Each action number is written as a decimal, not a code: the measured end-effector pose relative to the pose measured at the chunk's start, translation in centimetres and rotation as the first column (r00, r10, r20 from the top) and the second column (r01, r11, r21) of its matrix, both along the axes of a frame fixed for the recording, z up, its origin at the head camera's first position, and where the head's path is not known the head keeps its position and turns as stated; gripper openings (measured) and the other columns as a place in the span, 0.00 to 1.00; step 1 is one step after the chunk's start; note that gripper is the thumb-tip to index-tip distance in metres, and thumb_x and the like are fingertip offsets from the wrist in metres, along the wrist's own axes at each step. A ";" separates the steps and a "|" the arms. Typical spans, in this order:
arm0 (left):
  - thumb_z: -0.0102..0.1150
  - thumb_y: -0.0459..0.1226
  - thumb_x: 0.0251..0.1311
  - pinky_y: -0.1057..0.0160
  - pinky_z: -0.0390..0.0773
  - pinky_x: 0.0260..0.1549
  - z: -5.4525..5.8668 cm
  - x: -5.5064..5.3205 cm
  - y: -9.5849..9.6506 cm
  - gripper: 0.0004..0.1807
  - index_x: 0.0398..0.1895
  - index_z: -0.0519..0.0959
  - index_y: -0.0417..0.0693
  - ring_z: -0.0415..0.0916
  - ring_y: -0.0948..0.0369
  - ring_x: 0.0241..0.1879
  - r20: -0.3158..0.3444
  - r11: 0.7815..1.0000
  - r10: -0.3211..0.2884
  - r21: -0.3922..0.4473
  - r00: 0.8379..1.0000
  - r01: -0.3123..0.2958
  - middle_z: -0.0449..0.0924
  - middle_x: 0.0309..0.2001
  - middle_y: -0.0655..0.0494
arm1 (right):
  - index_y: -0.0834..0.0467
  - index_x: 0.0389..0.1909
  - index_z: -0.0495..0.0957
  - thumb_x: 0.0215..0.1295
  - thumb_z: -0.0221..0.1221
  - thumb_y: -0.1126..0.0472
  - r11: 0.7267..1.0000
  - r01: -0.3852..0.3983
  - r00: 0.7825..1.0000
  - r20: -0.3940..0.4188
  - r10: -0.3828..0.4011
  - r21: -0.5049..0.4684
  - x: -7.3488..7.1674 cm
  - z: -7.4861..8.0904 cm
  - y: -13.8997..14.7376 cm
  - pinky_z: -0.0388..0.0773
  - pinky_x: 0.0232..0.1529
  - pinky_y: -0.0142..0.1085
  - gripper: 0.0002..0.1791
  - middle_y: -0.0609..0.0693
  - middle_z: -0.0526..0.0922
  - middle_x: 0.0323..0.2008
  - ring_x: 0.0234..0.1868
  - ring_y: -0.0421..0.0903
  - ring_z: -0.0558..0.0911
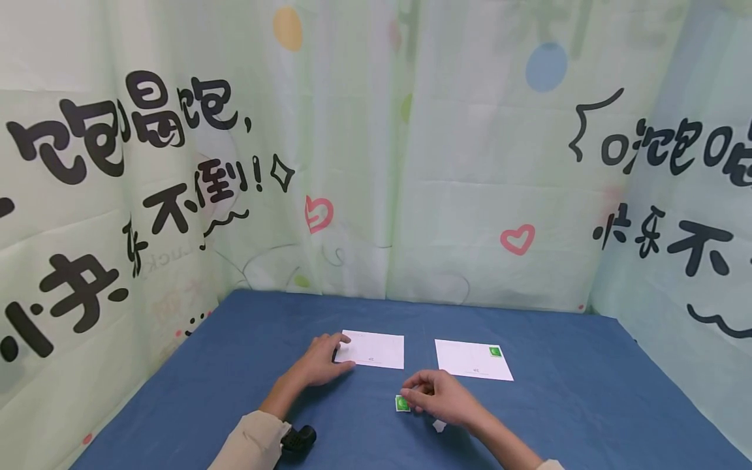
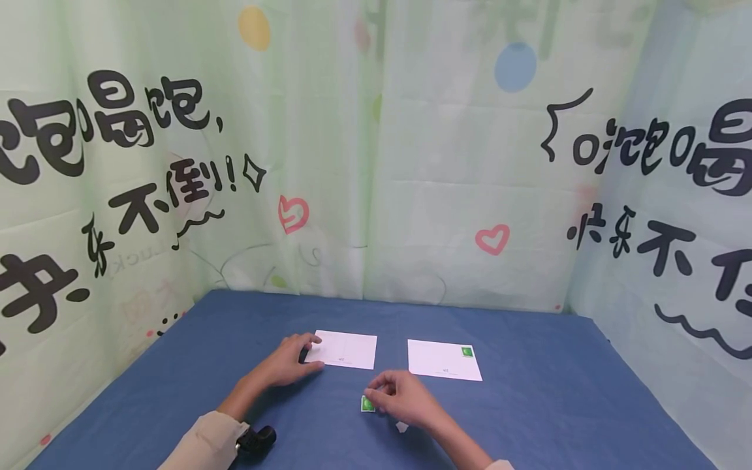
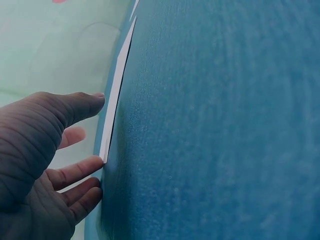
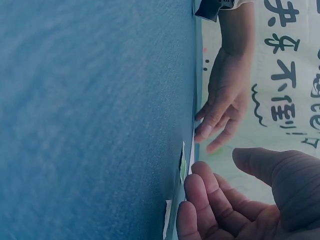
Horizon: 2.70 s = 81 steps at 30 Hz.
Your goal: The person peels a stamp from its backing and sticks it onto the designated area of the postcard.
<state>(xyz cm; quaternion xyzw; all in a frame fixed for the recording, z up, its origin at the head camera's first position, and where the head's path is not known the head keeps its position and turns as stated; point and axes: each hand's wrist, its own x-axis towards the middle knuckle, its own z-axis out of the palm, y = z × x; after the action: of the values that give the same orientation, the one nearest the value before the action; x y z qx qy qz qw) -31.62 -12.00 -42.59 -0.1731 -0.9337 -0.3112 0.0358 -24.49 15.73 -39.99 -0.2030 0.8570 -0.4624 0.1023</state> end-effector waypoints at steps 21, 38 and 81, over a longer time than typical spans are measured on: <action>0.70 0.43 0.62 0.45 0.72 0.51 -0.3 0.1 0.1 0.25 0.58 0.77 0.40 0.69 0.50 0.46 -0.021 0.999 0.007 -0.051 1.000 -0.008 0.75 0.44 0.45 | 0.66 0.44 0.82 0.69 0.64 0.60 0.998 0.008 1.000 -0.012 -0.007 0.055 -0.5 -0.5 -0.5 0.78 0.27 0.38 0.12 0.50 0.84 0.24 0.25 0.44 0.82; 0.71 0.43 0.61 0.44 0.71 0.54 -0.4 0.2 0.2 0.26 0.59 0.78 0.42 0.69 0.50 0.49 -0.001 0.996 0.037 -0.076 0.999 -0.037 0.74 0.47 0.46 | 0.64 0.40 0.83 0.61 0.71 0.60 0.987 -0.003 0.992 -0.126 0.023 0.158 -0.8 -0.6 -0.6 0.70 0.21 0.35 0.12 0.45 0.79 0.21 0.20 0.42 0.75; 0.73 0.42 0.59 0.43 0.71 0.55 -0.4 0.4 0.2 0.26 0.58 0.78 0.40 0.70 0.48 0.50 -0.014 0.998 0.030 -0.047 0.999 -0.031 0.75 0.47 0.45 | 0.58 0.27 0.80 0.59 0.69 0.65 0.980 0.030 0.962 -0.270 0.025 0.198 -1.0 -1.4 -0.6 0.67 0.21 0.30 0.07 0.43 0.76 0.20 0.19 0.34 0.71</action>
<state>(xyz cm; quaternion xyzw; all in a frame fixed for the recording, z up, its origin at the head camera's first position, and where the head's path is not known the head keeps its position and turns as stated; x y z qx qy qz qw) -31.26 -11.80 -43.00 -0.1618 -0.9431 -0.2874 0.0428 -25.49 15.12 -41.39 -0.2522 0.9053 -0.3418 0.0032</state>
